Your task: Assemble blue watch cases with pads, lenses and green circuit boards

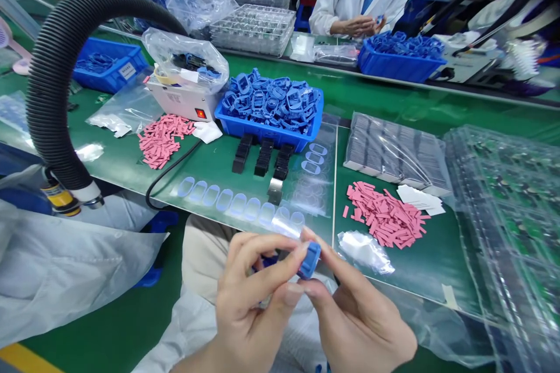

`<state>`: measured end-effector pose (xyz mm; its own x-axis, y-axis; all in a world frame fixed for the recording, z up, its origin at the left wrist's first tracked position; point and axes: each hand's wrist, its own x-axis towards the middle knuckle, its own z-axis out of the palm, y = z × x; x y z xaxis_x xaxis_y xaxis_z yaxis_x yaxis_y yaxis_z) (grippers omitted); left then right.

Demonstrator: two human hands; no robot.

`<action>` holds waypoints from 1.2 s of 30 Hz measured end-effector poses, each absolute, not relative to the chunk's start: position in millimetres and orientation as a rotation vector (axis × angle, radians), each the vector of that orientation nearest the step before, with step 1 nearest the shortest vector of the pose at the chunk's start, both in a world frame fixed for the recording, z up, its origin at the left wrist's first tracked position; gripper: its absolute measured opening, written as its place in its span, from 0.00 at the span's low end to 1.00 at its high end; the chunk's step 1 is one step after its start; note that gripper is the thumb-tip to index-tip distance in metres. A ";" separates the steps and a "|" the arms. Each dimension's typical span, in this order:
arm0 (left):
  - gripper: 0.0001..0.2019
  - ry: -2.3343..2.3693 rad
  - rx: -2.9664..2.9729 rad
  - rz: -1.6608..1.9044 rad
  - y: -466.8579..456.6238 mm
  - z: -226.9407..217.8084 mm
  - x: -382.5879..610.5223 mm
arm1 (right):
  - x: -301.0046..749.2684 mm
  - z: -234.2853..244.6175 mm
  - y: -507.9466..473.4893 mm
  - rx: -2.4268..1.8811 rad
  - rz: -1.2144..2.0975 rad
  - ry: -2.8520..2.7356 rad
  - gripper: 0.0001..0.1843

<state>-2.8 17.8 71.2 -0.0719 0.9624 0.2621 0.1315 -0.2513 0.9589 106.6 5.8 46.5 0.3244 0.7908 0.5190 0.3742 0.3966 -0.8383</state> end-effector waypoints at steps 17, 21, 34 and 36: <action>0.06 0.925 2.386 1.329 35.0 87.0 -27.7 | 145.8 41.0 8.3 -1.010 0.440 -1.627 0.17; 0.07 0.872 2.425 1.377 35.3 86.0 -29.5 | 151.7 49.5 12.2 -0.940 0.731 -1.638 0.08; 0.06 0.877 2.235 1.277 33.7 82.5 -22.9 | 148.3 54.2 10.2 -0.947 0.538 -1.797 0.05; 0.06 0.896 2.245 1.305 34.2 80.0 -22.7 | 146.8 57.5 10.9 -0.951 0.483 -1.820 0.05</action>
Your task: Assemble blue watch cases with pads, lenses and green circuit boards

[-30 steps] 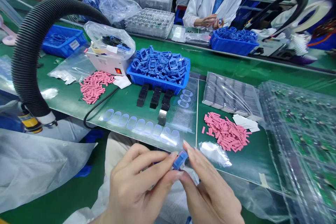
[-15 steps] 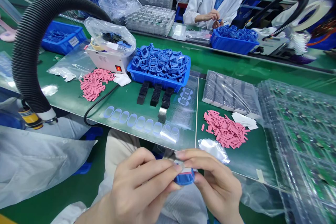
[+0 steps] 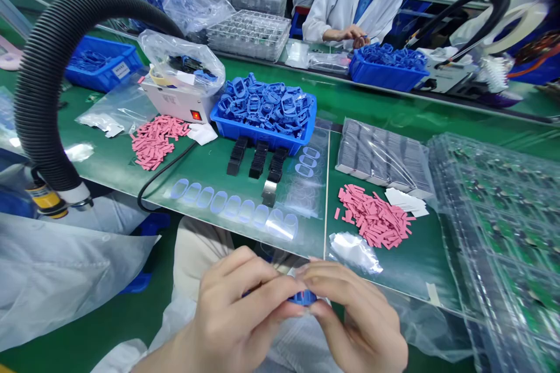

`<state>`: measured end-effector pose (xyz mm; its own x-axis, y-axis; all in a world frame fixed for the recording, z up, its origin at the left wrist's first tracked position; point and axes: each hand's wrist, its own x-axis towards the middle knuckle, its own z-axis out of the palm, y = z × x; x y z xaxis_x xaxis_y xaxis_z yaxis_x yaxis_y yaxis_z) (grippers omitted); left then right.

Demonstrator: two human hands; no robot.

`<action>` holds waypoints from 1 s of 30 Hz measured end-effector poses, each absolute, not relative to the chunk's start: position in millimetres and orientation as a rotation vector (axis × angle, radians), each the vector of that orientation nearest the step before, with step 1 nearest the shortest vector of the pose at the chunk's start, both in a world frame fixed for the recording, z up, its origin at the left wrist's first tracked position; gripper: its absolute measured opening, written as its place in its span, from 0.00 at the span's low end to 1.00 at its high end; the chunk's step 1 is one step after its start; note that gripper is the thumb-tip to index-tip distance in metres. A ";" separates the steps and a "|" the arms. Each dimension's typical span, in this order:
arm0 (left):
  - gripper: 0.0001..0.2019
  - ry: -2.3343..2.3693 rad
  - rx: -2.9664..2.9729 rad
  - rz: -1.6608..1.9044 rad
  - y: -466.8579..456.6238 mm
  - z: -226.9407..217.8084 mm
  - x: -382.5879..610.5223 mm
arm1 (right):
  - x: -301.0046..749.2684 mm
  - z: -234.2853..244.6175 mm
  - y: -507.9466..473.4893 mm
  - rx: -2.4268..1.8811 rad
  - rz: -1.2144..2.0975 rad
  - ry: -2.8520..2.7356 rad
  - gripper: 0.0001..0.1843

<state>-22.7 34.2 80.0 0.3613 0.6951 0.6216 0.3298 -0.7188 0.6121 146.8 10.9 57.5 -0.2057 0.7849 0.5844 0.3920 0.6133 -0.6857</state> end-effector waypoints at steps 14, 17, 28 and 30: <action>0.12 0.997 2.118 1.307 30.1 66.4 -22.9 | 135.2 61.1 9.3 -1.116 0.328 -1.702 0.10; 0.11 1.009 2.025 1.369 28.1 65.5 -20.6 | 128.4 53.3 3.7 -1.251 0.362 -1.478 0.21; 0.11 1.032 1.832 1.394 23.0 59.0 -21.8 | 135.6 56.8 5.8 -1.179 0.810 -1.301 0.06; 0.10 1.039 1.770 1.379 21.8 59.5 -22.2 | 139.7 57.0 6.8 -1.125 0.924 -1.331 0.05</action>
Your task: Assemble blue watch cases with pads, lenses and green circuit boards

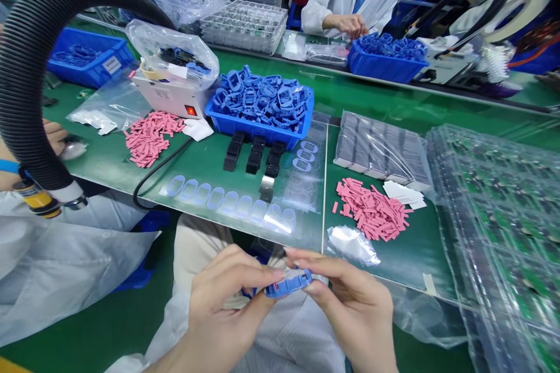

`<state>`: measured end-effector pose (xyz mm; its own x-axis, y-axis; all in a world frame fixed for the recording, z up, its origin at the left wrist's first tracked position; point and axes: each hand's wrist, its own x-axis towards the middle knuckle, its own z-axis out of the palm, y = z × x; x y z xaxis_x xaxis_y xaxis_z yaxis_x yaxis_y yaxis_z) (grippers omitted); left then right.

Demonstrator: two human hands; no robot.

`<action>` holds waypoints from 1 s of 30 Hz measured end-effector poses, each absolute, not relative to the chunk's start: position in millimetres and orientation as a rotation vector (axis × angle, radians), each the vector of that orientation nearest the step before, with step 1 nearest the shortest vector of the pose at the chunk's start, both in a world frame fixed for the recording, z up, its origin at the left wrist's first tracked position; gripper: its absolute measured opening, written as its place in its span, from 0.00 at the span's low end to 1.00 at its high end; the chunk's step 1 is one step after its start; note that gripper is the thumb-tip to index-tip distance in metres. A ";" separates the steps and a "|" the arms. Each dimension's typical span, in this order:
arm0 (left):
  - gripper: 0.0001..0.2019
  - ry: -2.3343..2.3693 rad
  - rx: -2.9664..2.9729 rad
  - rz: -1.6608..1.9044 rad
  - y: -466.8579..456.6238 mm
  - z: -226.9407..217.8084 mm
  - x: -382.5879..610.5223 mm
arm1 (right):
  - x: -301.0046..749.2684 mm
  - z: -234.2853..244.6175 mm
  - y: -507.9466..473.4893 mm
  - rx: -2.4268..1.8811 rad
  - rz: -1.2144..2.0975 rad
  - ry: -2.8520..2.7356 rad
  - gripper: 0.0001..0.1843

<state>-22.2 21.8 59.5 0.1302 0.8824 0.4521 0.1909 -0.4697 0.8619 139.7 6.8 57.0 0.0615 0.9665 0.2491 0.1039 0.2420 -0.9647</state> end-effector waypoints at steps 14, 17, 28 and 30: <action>0.05 0.982 1.520 1.261 18.7 49.0 -27.9 | 147.4 54.1 12.4 -1.017 0.865 -1.549 0.08; 0.04 1.041 1.417 1.278 16.4 46.7 -27.1 | 145.2 52.6 10.7 -1.037 0.882 -1.538 0.09; 0.03 1.058 1.200 1.336 21.3 46.3 -15.8 | 135.5 45.2 13.5 -1.164 0.753 -1.500 0.09; 0.02 1.051 1.128 1.357 21.8 45.4 -11.7 | 130.4 39.5 12.5 -1.203 0.587 -1.560 0.13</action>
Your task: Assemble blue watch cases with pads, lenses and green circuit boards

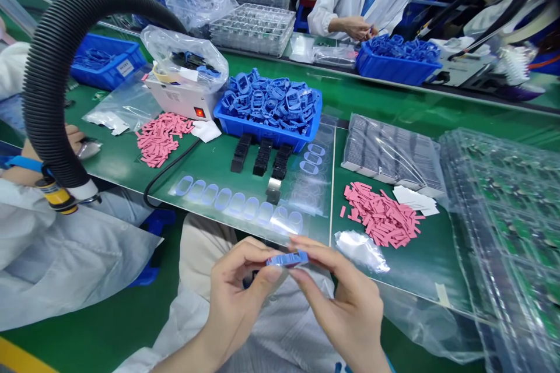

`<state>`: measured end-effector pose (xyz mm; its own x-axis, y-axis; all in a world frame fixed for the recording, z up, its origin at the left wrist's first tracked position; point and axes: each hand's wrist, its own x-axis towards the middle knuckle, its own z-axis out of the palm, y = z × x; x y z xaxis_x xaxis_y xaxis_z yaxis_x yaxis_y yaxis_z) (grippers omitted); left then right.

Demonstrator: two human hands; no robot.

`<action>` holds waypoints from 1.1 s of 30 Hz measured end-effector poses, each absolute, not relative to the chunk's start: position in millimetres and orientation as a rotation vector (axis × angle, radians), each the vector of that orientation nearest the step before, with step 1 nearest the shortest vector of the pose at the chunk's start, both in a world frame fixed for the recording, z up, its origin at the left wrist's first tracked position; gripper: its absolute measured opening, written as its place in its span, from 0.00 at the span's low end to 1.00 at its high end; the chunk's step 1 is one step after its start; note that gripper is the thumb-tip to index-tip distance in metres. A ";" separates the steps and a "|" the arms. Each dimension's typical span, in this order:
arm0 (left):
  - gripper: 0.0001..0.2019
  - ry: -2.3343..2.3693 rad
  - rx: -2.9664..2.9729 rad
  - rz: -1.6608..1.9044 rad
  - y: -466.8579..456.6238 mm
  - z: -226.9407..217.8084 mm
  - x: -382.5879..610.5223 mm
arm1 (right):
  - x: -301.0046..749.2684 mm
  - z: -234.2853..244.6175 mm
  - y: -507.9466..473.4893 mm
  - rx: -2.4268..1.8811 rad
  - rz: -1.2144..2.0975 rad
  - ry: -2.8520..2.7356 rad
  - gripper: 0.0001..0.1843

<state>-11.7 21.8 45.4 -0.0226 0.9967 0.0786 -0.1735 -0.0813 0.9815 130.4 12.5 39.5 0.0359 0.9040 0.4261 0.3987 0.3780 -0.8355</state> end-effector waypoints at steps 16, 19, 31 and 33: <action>0.07 0.922 1.323 1.142 27.1 46.0 -31.0 | 161.9 45.1 14.6 -0.979 0.567 -1.828 0.16; 0.08 0.868 1.220 1.029 32.2 50.2 -31.6 | 166.4 42.9 16.3 -0.857 0.455 -1.919 0.21; 0.38 0.976 1.941 1.364 26.3 42.0 -31.6 | 132.9 39.6 -7.2 -1.314 1.128 -1.022 0.13; 0.40 0.988 1.936 1.359 23.4 38.7 -31.0 | 129.2 41.6 -9.2 -1.354 1.205 -0.899 0.15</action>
<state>-31.0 23.4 38.7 0.2106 0.8248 0.5248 0.2451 -0.5642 0.7884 129.2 -9.2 41.6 0.2059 0.9631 -0.1732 -0.1084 -0.1534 -0.9822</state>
